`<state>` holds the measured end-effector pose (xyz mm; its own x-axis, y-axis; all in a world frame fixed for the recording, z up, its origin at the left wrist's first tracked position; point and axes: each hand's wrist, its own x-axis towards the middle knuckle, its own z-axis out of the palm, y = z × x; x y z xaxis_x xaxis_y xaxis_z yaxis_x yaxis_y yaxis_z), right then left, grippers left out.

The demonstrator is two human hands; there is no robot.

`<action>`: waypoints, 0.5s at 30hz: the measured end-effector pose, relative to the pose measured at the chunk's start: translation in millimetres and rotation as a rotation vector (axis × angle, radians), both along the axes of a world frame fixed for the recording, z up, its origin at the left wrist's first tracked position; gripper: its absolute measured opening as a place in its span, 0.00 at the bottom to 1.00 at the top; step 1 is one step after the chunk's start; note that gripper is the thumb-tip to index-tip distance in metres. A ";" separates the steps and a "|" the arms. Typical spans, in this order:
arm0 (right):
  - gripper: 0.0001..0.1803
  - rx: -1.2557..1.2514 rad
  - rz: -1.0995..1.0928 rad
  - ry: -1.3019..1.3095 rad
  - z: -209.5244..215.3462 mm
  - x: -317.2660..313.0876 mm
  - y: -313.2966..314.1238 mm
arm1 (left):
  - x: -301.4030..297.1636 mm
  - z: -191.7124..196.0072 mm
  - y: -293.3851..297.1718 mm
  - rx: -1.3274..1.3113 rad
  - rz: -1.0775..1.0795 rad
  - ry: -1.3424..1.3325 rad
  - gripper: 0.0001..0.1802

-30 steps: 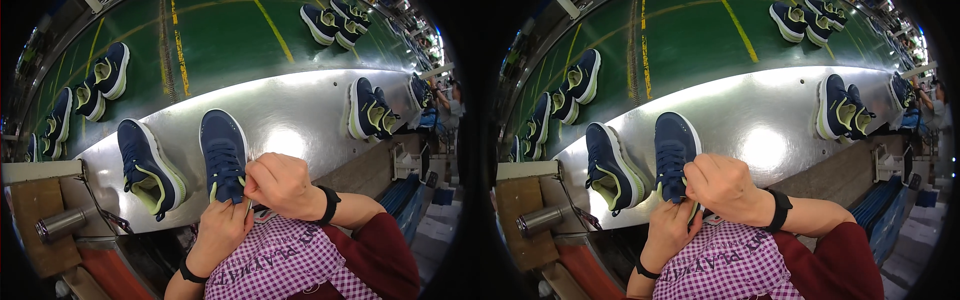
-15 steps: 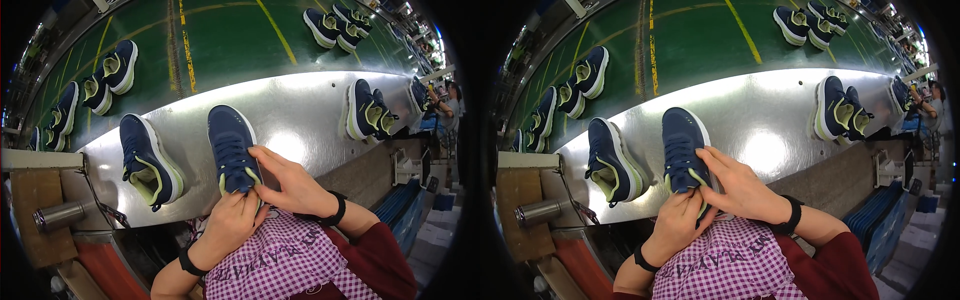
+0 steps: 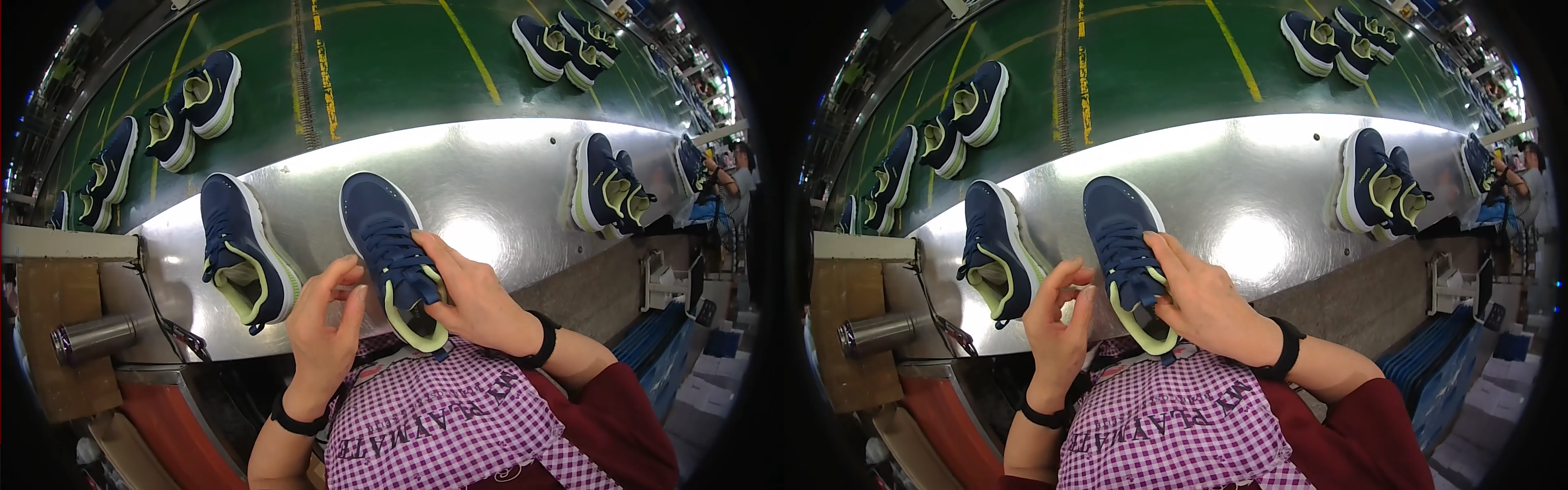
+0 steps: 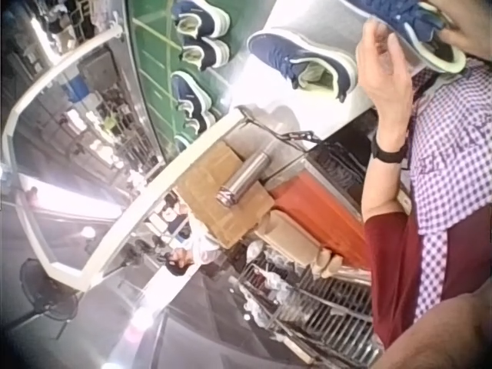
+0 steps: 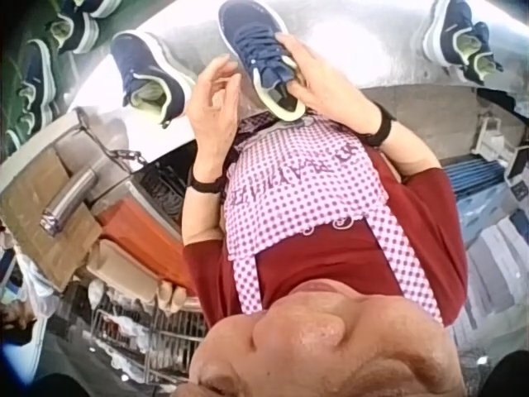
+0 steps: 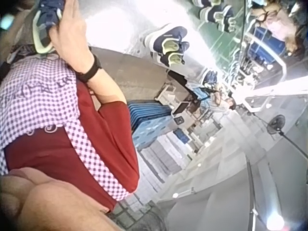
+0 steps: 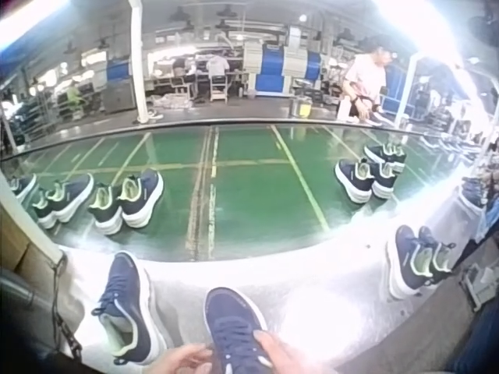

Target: Checking shoes on an assembly line and tucking in laces.

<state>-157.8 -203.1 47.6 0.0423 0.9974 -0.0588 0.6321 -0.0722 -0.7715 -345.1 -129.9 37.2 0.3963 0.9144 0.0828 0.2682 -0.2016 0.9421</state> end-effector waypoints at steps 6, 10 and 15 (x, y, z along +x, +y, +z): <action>0.38 -0.022 -0.002 -0.032 -2.5 -5.4 1.6 | 1.9 -1.1 13.7 -0.136 -0.052 -0.033 0.14; 0.41 -0.038 0.019 -0.073 1.8 -8.7 4.0 | 3.5 20.7 28.7 -0.126 -0.140 0.081 0.14; 0.41 -0.017 0.019 -0.073 -1.6 -10.2 5.0 | 9.7 22.0 32.6 0.119 -0.202 0.227 0.14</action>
<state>-167.9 -198.1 46.0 0.0280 0.9969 -0.0734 0.6882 -0.0725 -0.7218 -335.4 -97.3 59.3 0.5896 0.8044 0.0734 0.4121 -0.3777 0.8291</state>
